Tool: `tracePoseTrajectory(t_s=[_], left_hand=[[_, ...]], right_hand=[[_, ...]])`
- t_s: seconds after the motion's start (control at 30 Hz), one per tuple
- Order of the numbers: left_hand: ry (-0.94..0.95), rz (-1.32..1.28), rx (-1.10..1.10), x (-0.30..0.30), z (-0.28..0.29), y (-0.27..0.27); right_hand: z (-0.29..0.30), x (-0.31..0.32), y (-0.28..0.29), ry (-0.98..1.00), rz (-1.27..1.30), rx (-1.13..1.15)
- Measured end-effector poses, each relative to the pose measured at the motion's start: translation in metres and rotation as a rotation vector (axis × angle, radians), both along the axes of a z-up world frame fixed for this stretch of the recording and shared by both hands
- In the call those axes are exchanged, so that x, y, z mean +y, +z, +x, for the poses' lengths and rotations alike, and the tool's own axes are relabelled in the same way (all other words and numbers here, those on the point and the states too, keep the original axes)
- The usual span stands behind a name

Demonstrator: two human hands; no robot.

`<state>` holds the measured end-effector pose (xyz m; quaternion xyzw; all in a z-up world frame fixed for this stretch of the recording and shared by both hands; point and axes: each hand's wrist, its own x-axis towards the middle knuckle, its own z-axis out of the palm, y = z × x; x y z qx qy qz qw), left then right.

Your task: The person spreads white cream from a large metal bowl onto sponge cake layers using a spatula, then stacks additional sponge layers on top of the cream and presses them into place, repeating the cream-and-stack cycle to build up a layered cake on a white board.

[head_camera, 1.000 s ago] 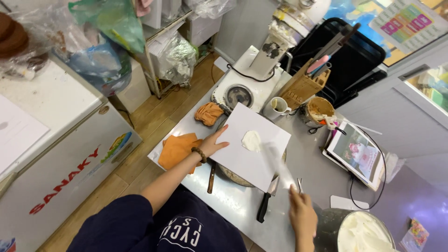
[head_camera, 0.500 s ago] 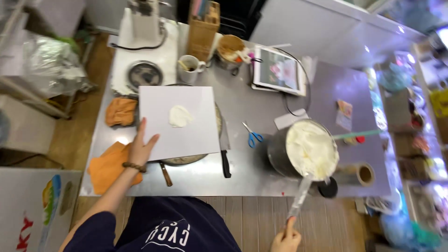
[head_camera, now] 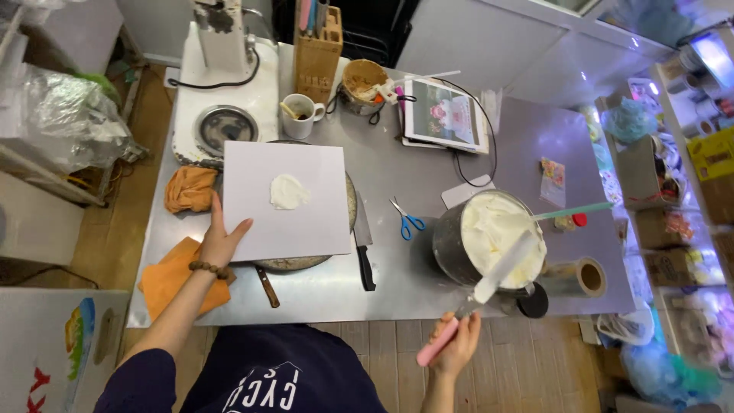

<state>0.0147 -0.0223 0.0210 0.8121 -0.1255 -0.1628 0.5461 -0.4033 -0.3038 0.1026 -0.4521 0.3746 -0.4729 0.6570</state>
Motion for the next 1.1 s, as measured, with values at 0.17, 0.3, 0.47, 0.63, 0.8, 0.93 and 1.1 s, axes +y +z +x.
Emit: tracePoseTrajectory(t_s=[0.17, 0.3, 0.47, 0.63, 0.8, 0.93, 1.1], left_hand=[[-0.002, 0.061, -0.056, 0.010, 0.013, -0.026], [0.227, 0.095, -0.019, 0.060, 0.001, -0.036], [0.409, 0.094, -0.022, 0.177, -0.052, -0.058], [0.569, 0.134, -0.052, 0.272, -0.102, -0.135], [0.420, 0.230, 0.481, 0.318, -0.121, -0.096], [0.159, 0.316, 0.265, 0.326, -0.093, -0.110], [-0.292, 0.374, 0.040, 0.285, -0.047, -0.057]], right_hand=[[0.120, 0.022, 0.009, 0.369, 0.009, -0.151], [0.193, 0.063, 0.009, 0.705, 0.026, -0.139], [0.258, 0.132, 0.011, 1.083, -0.035, -0.090], [0.310, 0.174, -0.002, 1.187, -0.062, -0.091], [0.331, 0.196, -0.007, 0.893, -0.094, -0.029], [0.307, 0.214, 0.005, 0.660, -0.046, 0.024], [0.230, 0.197, -0.014, 0.217, -0.213, 0.127]])
